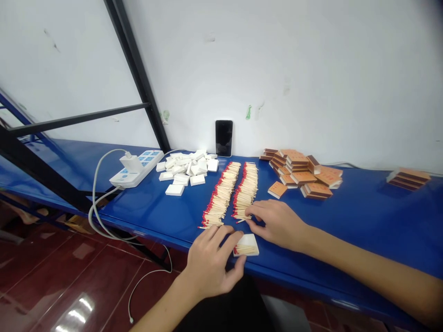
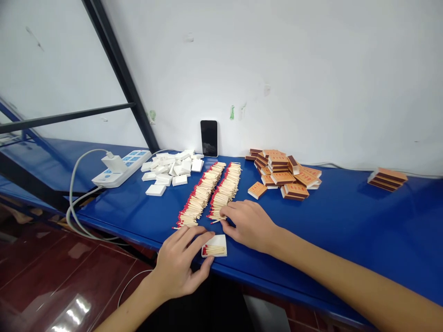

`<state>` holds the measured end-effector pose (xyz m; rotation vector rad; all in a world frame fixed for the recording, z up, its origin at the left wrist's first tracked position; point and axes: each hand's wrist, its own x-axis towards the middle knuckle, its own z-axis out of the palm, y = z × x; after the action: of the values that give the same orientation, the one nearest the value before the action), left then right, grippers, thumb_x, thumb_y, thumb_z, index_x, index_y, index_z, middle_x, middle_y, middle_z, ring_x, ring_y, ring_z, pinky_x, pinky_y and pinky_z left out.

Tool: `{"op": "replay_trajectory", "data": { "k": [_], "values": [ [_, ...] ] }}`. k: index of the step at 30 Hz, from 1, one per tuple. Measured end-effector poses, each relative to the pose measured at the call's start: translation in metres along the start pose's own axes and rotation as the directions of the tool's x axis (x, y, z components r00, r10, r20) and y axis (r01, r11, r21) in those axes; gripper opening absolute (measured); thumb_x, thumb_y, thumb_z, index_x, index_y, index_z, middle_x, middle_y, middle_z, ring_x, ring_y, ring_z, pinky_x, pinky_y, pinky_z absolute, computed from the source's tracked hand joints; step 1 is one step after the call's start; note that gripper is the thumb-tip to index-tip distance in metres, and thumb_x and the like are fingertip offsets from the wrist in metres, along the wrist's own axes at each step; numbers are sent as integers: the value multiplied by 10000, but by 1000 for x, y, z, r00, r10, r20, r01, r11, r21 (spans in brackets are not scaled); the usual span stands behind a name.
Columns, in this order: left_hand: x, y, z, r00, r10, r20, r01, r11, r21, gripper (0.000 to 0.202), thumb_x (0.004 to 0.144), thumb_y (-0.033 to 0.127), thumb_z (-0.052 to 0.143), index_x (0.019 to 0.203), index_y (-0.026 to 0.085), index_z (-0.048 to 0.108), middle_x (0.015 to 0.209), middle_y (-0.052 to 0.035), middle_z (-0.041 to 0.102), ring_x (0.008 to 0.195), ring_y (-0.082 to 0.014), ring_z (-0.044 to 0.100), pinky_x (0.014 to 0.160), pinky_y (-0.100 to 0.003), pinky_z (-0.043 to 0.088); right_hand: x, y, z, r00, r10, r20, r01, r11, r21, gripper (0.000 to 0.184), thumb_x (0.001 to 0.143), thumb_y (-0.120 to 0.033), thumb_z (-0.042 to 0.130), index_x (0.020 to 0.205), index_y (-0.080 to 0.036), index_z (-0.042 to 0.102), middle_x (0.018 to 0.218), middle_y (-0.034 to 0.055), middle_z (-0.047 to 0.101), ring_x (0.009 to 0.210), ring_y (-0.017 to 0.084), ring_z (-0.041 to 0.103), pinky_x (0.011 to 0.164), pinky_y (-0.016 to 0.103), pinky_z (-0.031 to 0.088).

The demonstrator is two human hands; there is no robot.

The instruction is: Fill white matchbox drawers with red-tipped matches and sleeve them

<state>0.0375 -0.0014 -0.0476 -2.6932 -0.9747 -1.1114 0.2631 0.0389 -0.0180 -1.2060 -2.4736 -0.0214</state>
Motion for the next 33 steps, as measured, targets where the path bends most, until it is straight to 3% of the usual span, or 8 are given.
{"op": "replay_trajectory", "data": {
  "k": [9,25,33],
  "values": [
    [1,-1,-1,1000,19,4,-19,1000,-2,315,858,317,593,1129,172,663,1036,-110,708,888,-275,638,747,-393,538,-6,2,6,993,-14,-120,29,992,124,134,918,-192,537,836,-189,644,664,-14,586,605,139,509,635,265,346],
    [0,0,-3,1000,25,16,-24,999,-41,324,829,319,614,1110,161,649,1120,-151,666,945,-307,653,767,-423,553,-7,1,0,991,-109,-72,125,952,278,126,919,-171,545,859,-183,656,656,-24,570,595,119,489,633,242,348],
    [-1,0,-3,1000,25,-10,-25,999,-20,338,817,318,616,1111,157,655,1126,-173,638,989,-317,658,781,-420,566,-8,2,3,991,-50,-128,83,961,264,131,915,-167,546,866,-169,668,615,-39,528,556,112,460,620,242,349]
  ]
}}
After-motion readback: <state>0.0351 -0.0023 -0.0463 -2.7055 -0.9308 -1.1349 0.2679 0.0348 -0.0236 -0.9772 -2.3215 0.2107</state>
